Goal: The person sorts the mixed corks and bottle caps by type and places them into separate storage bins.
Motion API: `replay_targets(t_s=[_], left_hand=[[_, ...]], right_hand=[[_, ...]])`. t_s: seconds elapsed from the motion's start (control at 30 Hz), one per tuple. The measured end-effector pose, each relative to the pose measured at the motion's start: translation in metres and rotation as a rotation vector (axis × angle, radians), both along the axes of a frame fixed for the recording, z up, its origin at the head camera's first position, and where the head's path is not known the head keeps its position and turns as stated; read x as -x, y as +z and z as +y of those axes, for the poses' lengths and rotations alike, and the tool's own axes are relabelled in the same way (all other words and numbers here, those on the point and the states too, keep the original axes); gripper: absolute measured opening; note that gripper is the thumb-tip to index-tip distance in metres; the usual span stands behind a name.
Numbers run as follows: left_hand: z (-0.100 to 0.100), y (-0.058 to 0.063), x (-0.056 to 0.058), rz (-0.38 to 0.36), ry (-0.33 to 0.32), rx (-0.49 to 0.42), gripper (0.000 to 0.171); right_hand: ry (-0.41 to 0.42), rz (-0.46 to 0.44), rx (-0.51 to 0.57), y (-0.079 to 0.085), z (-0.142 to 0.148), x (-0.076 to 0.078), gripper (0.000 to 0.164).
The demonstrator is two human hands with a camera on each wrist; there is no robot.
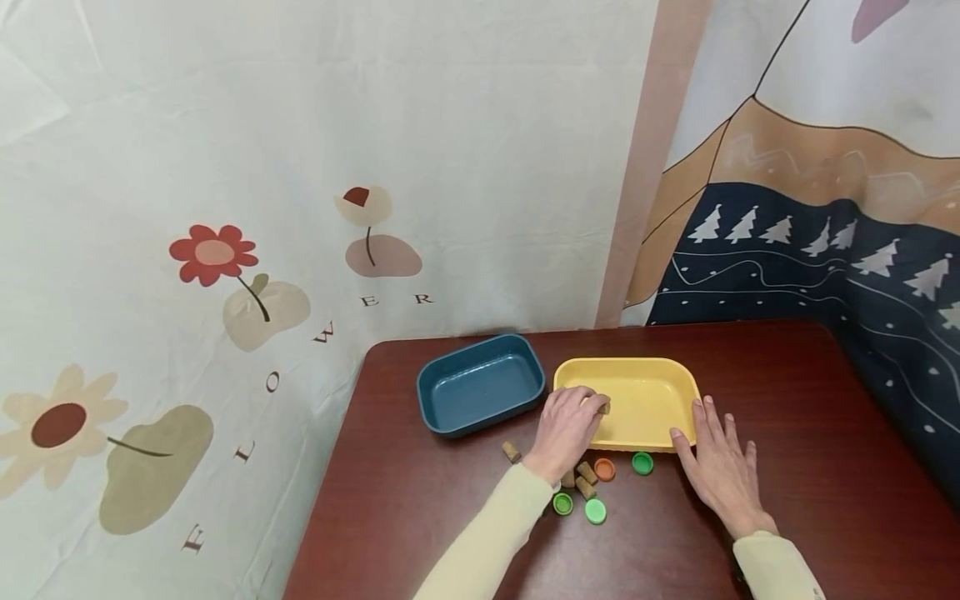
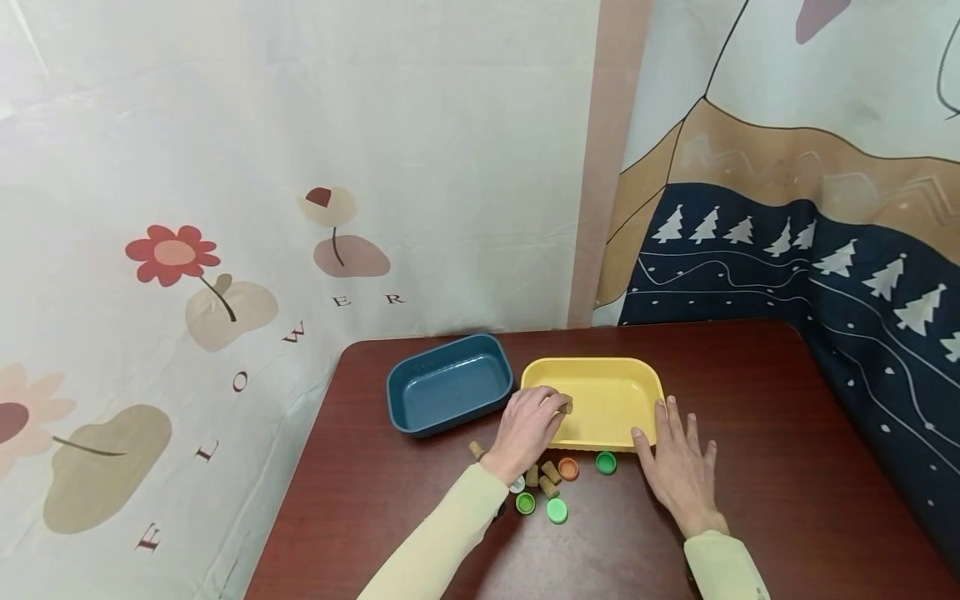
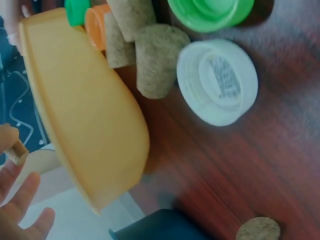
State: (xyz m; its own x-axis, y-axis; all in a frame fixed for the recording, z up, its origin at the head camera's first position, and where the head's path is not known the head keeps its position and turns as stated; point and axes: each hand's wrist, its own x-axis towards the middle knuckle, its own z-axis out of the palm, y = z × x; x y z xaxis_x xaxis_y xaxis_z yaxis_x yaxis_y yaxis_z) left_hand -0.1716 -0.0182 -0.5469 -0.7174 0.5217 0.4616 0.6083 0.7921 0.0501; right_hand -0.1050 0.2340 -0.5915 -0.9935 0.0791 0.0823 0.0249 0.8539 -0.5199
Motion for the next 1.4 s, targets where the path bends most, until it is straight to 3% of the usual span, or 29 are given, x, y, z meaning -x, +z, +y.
replay_targets(t_s=[0.17,0.57,0.73,0.93,1.13,1.4], left_hand=[[0.006,-0.004,0.011,-0.034,0.008,0.077,0.012],[0.014,-0.014,0.026,-0.111,0.112,0.202,0.021],[0.012,-0.015,0.026,-0.125,0.119,0.213,0.04],[0.006,-0.013,0.018,-0.126,0.114,0.101,0.056],[-0.014,-0.019,-0.001,-0.141,0.109,-0.031,0.059],[-0.043,-0.026,-0.026,-0.142,0.11,-0.084,0.067]], right_hand=[[0.004,-0.002,-0.005,0.0,-0.001,0.0,0.078],[0.007,0.006,-0.004,0.0,-0.004,-0.001,0.078],[0.006,0.009,-0.002,0.0,-0.004,-0.001,0.078],[0.003,0.009,-0.005,0.001,-0.003,-0.002,0.078],[0.009,0.023,-0.012,0.003,-0.003,-0.001,0.078],[0.032,0.076,-0.028,0.005,0.0,0.003,0.078]])
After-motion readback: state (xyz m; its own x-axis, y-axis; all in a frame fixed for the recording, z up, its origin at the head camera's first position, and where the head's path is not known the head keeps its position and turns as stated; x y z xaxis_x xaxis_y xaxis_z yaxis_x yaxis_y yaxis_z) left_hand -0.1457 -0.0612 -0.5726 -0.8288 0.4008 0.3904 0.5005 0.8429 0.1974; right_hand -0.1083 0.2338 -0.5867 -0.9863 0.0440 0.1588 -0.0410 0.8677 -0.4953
